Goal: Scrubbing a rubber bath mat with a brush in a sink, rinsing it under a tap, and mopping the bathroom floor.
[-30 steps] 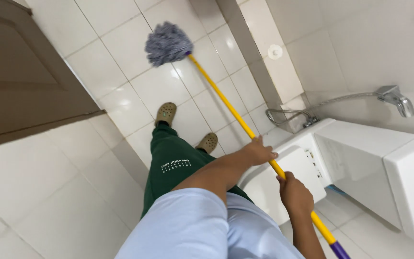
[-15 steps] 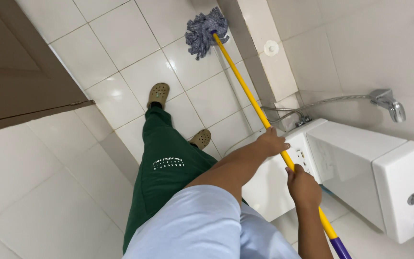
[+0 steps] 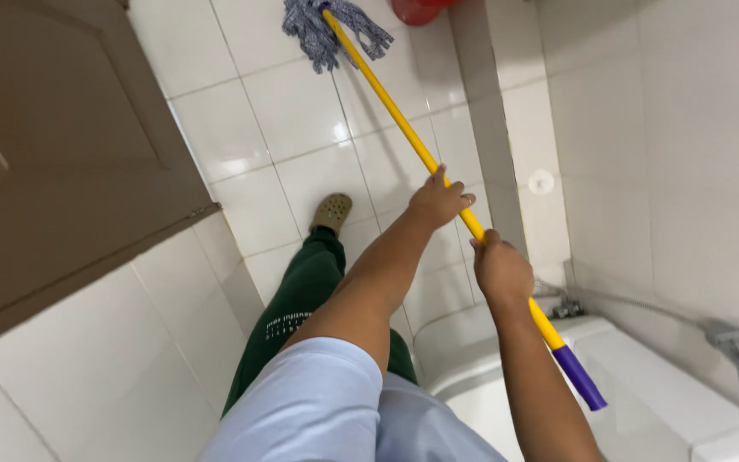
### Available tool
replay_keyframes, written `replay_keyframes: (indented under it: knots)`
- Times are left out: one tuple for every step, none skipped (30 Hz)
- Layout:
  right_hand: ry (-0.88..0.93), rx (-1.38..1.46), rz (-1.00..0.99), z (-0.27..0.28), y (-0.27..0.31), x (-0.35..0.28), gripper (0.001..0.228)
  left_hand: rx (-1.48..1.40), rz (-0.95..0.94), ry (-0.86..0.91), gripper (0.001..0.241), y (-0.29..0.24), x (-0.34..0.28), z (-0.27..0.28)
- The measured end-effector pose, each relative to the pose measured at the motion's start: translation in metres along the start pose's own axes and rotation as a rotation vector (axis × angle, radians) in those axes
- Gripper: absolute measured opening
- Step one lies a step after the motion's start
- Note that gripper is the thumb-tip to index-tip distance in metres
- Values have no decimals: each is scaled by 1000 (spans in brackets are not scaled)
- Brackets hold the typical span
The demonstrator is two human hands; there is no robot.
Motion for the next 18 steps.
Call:
replay_keyframes:
  knots:
    - [-21, 16, 23, 2, 19, 21, 36, -207, 222, -11, 33, 40, 17, -9]
    - [-38, 32, 43, 3, 38, 37, 36, -419, 442, -20, 42, 78, 27, -21]
    - [-39, 31, 57, 7, 57, 51, 36, -419, 453, -27, 42, 93, 22, 14]
    - [-21, 49, 61, 8, 73, 60, 36, -201, 312, 4, 36, 98, 14, 45]
    - [-3, 66, 66, 8, 88, 67, 35, 15, 169, 38, 38, 100, 5, 74]
    - [4, 65, 77, 10, 100, 70, 35, 13, 182, 41, 38, 110, 0, 76]
    - [31, 82, 76, 11, 109, 72, 35, 5, 207, -6, 35, 119, -5, 81]
    - [55, 96, 71, 13, 116, 74, 34, -5, 227, -56, 33, 125, -9, 85]
    - [59, 92, 78, 14, 121, 71, 34, -8, 235, -57, 33, 126, -17, 81]
    - [80, 97, 86, 16, 127, 71, 34, -20, 277, -95, 32, 131, -23, 81]
    - [101, 101, 94, 18, 132, 69, 34, -33, 318, -132, 32, 134, -29, 81]
    - [98, 98, 100, 17, 138, 68, 34, -34, 322, -138, 32, 138, -37, 85]
    - [118, 97, 131, 13, 144, 66, 34, -64, 359, -108, 29, 144, -47, 86]
    - [135, 97, 164, 10, 150, 64, 33, -93, 396, -81, 26, 150, -56, 88]
    - [131, 93, 171, 3, 156, 64, 33, -94, 401, -89, 26, 158, -66, 90]
    - [141, 89, 227, -5, 165, 62, 33, -72, 426, -57, 32, 166, -78, 90]
    - [151, 84, 284, -15, 172, 59, 34, -50, 451, -25, 38, 174, -90, 89]
    - [148, 82, 288, -21, 180, 58, 34, -49, 454, -31, 38, 179, -101, 92]
Point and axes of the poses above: each hand's wrist, its own x-axis towards the middle knuckle, its own z-axis out of the back of the hand, y = z × x, the point moved 6 cm from there along x, towards the middle knuckle, and after that the axes turned 6 degrees about -y, right-handed, at the moved point
